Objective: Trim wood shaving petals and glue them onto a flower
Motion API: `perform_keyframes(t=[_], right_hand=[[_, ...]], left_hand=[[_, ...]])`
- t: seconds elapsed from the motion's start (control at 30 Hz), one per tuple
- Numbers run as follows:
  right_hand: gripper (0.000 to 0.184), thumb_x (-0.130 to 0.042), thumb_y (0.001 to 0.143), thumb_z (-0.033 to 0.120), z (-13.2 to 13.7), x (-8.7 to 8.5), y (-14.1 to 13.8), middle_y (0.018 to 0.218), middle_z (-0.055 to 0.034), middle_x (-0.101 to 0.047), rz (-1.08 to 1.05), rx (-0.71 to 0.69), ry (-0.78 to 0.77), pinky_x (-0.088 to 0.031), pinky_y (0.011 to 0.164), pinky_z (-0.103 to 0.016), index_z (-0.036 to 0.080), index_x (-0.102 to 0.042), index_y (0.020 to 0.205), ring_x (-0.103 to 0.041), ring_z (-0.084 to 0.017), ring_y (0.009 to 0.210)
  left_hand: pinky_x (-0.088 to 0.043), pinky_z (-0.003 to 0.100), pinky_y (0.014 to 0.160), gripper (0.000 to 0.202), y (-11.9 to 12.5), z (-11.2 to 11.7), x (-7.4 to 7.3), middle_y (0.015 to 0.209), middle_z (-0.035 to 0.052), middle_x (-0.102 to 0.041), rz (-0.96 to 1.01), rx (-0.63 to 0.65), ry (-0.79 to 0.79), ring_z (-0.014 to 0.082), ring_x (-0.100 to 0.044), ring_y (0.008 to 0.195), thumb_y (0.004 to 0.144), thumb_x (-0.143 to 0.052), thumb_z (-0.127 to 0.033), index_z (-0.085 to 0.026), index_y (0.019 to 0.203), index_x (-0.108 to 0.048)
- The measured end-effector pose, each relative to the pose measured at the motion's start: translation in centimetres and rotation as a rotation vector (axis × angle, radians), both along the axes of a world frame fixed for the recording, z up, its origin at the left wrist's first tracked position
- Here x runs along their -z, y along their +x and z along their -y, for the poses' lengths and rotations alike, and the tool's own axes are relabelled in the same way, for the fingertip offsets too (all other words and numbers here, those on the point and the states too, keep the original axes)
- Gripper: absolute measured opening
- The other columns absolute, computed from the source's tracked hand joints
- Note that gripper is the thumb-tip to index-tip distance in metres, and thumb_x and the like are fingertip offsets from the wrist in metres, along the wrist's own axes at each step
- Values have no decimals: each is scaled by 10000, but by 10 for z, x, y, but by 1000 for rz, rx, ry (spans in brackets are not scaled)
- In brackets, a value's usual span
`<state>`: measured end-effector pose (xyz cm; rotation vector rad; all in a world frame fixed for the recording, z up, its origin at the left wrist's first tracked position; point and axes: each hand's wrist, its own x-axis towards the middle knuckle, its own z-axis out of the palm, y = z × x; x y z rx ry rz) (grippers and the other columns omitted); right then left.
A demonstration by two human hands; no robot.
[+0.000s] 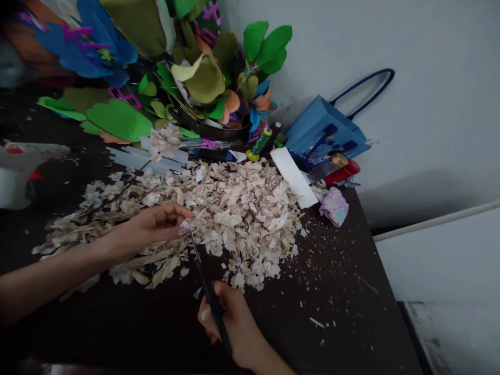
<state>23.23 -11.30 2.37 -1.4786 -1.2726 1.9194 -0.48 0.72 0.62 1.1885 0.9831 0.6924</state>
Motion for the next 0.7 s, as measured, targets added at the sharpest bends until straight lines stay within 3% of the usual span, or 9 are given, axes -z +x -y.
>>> perform_keyframes(t=[0.37, 0.57, 0.7], right_hand=[[677, -600, 733, 855, -1, 3, -1, 557, 64, -438, -3, 12, -21, -355, 476, -207, 188, -512, 800, -401, -85, 478], [669, -614, 735, 845, -2, 0, -3, 576, 56, -448, 5, 6, -24, -350, 469, -204, 186, -511, 790, -407, -82, 488], [664, -621, 736, 839, -4, -1, -3, 567, 67, -434, 20, 7, -20, -340, 454, -198, 186, -511, 785, -392, -74, 470]], left_hand=[[-440, 252, 590, 416, 2, 1, 5, 798, -15, -595, -5, -29, 37, 133, -561, 683, 808, -733, -447, -194, 1107, -592], [-458, 264, 635, 363, 2, 3, 0, 813, -16, -589, -18, -38, 44, 130, -566, 705, 846, -710, -409, -191, 1112, -594], [-436, 254, 575, 379, 1, 3, -3, 812, -10, -592, -11, -32, 22, 126, -551, 670, 854, -708, -408, -186, 1134, -580]])
